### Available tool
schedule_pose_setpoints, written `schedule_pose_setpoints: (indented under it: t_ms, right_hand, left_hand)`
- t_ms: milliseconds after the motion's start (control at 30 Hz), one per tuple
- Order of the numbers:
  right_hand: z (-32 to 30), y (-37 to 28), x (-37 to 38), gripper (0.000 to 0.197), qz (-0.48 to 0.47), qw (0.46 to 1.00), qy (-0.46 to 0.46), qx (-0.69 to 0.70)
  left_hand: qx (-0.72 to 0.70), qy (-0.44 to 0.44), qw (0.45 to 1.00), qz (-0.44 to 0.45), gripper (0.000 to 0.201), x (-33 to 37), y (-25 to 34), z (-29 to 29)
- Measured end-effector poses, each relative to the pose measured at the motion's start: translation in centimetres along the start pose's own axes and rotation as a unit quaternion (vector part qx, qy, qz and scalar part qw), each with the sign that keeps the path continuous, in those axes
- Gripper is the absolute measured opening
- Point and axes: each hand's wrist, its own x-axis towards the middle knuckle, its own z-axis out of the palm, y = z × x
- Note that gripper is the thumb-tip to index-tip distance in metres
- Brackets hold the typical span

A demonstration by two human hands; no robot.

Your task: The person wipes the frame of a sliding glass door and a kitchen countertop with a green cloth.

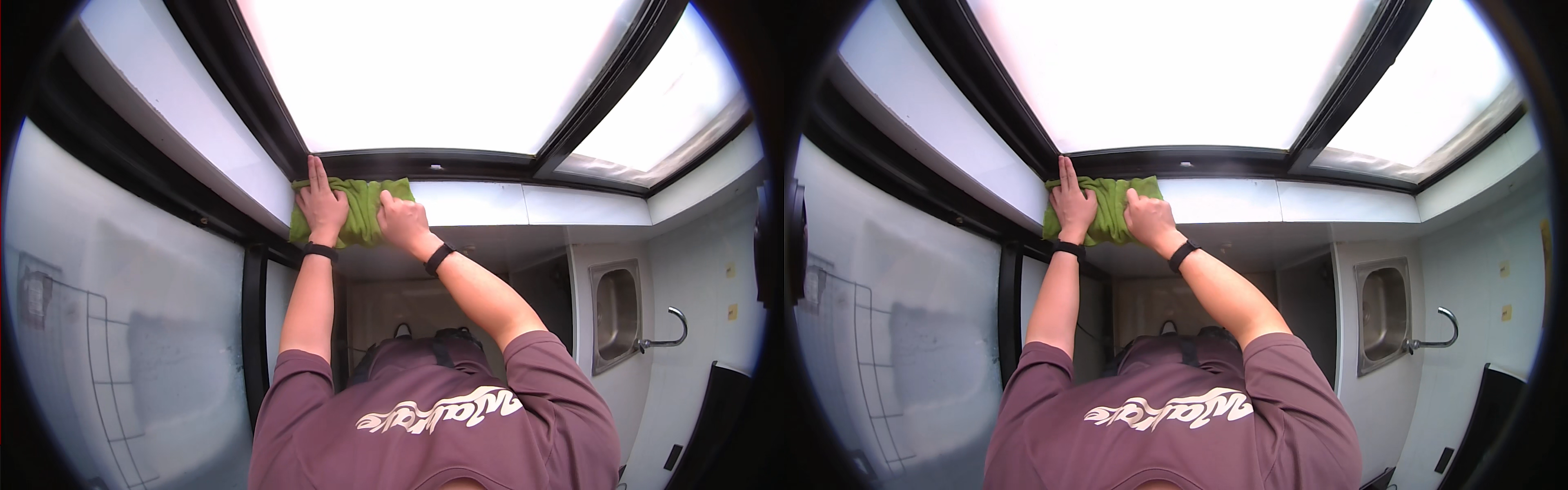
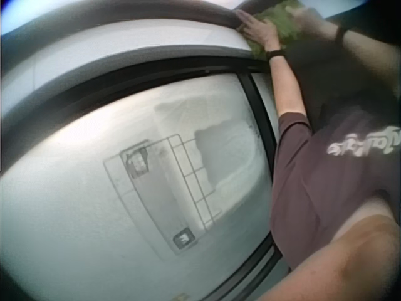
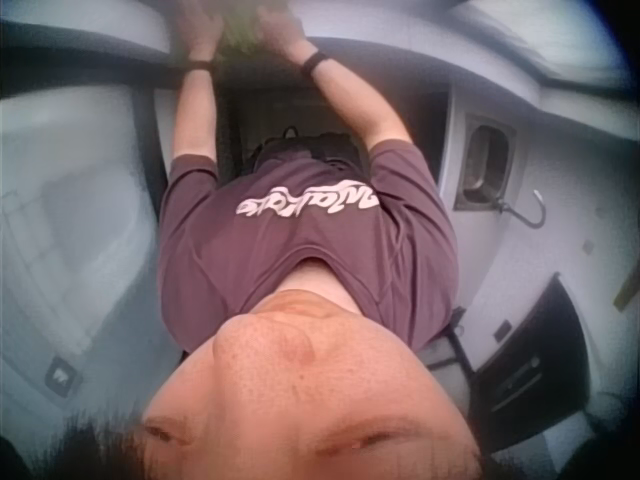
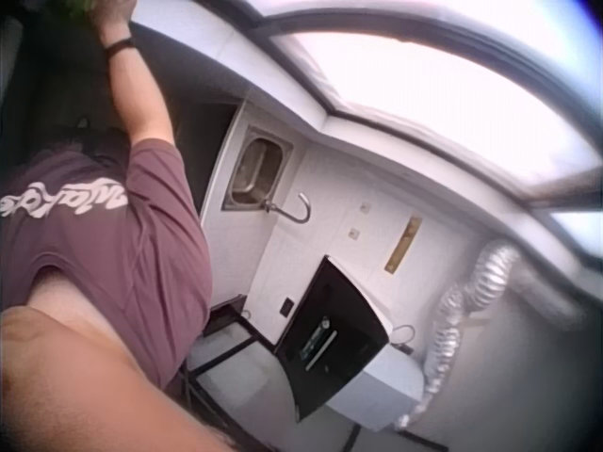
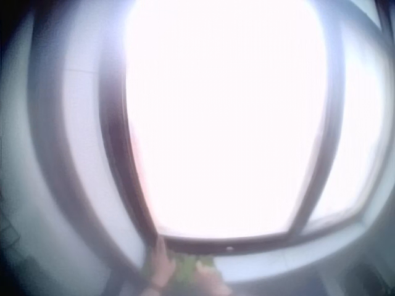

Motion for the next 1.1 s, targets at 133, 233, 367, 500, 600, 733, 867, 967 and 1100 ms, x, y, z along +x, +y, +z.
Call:
schedule_pose_setpoints:
  t_ms: [133,233,367,500,600,733,867,967,1100]
  right_hand:
    - [-0.1,0.6,-0.2,0.013,0.011,1.0,0.007,-0.014]
    - [-0.7,1.5,-0.6,0.013,0.02,1.0,0.011,-0.02]
    - [-1.5,2.7,-1.0,0.015,0.031,0.999,0.005,-0.022]
    - [-2.0,3.3,-1.4,0.017,0.03,0.999,0.007,-0.03]
    - [-2.6,4.3,-1.9,0.022,0.038,0.999,0.007,-0.027]
    - [-4.0,5.8,-2.9,0.019,0.035,0.999,0.026,-0.031]
    - [-5.3,8.3,-3.9,0.027,0.046,0.998,0.028,-0.036]
    - [-6.6,10.4,-4.8,0.029,0.055,0.997,0.027,-0.041]
    - [-8.4,13.9,-6.2,0.03,0.073,0.995,0.034,-0.051]
  left_hand:
    - [0.001,0.009,1.0,0.004,0.085,0.1,-0.1,0.1]
    - [-0.004,0.017,1.0,0.01,0.08,-0.5,0.0,0.2]
    - [0.021,0.037,0.999,0.023,0.061,-1.3,0.6,0.6]
    - [0.022,0.072,0.997,0.026,0.046,-2.0,1.3,1.2]
    - [0.029,0.075,0.996,0.032,0.038,-2.6,2.7,1.4]
    - [0.028,0.054,0.998,0.034,0.031,-3.5,5.0,1.4]
    - [0.032,0.056,0.996,0.061,0.026,-4.5,8.0,1.9]
    - [0.013,0.054,0.995,0.077,0.026,-5.2,10.5,2.5]
    - [-0.026,0.043,0.993,0.108,0.031,-6.2,14.2,3.1]
